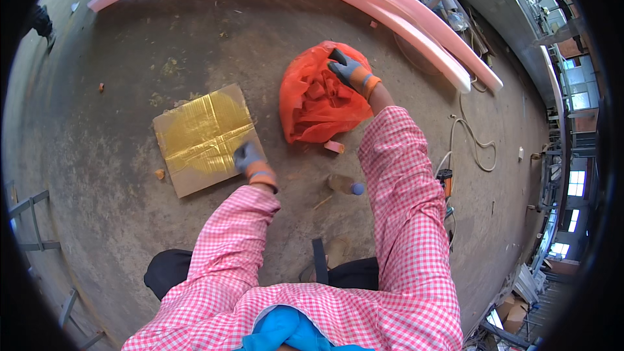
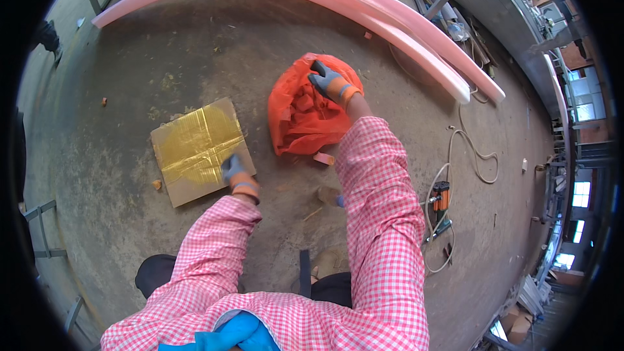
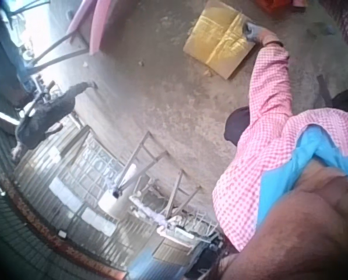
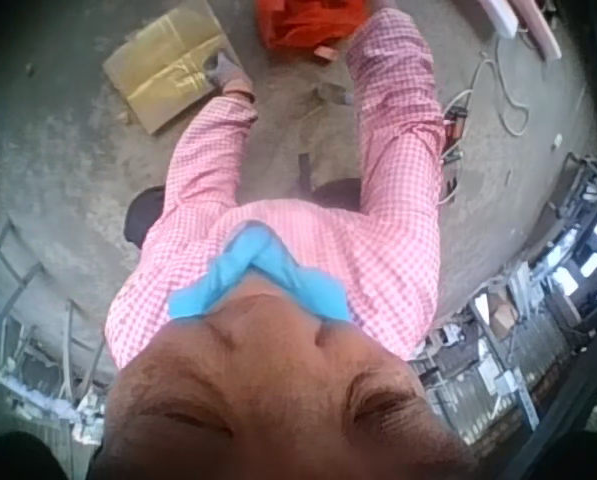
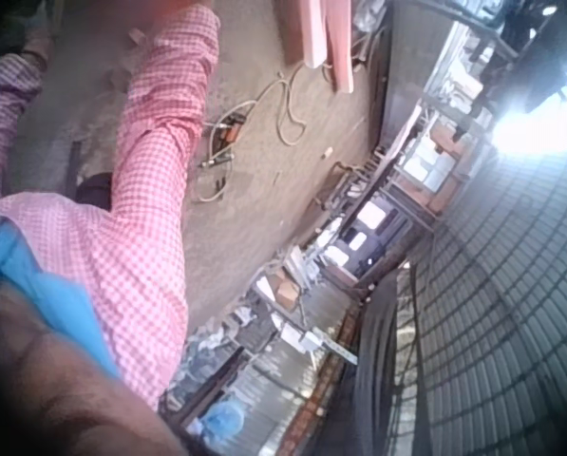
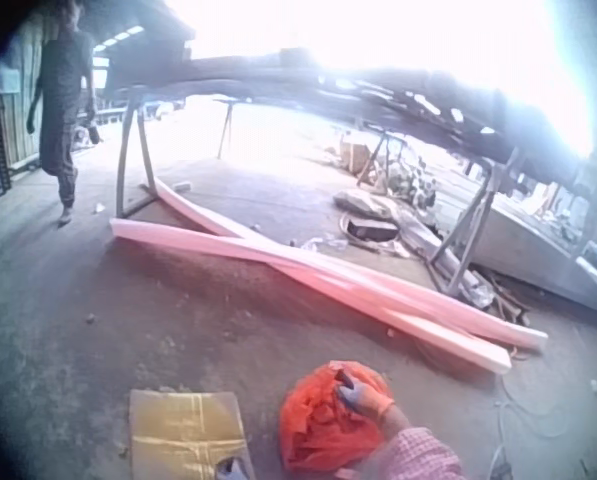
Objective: The person applies small pieces of gold leaf to a carved fish relief on a wooden door panel, then puts on gloves and rubs a larger gold-leafed sheet with a sponge. The person walks through a workshop area carrying the sheet and a plastic bag.
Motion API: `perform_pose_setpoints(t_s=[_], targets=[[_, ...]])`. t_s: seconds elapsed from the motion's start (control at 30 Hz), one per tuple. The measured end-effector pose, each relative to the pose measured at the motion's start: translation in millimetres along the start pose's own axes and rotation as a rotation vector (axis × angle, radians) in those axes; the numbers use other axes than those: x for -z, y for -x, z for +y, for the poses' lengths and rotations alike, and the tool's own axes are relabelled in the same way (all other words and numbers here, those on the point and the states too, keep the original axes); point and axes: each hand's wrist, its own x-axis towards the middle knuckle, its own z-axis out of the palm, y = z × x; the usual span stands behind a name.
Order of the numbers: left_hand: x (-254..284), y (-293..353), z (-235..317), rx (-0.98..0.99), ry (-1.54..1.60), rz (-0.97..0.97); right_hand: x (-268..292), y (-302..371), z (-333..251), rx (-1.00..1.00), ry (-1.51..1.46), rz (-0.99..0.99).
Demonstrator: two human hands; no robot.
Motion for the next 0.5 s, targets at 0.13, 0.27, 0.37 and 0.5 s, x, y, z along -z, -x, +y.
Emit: perform_pose_setpoints(t_s=[0.13,0.27,0.37,0.5], targets=[[-77,22,104,-0.973,-0.566,-0.15,-9,7,-13,-0.09,-0.019,-0.085],[-105,-35,152,-0.801,-0.753,-0.322,-2,26,-24,0.026,0.041,-0.048],[-86,-70,151,-0.818,-0.727,-0.424,8,42,-19,-0.045,0.234,-0.152],[-63,-76,149,-0.907,-0.766,-0.583,-6,41,-4,-0.207,0.4,-0.33]])
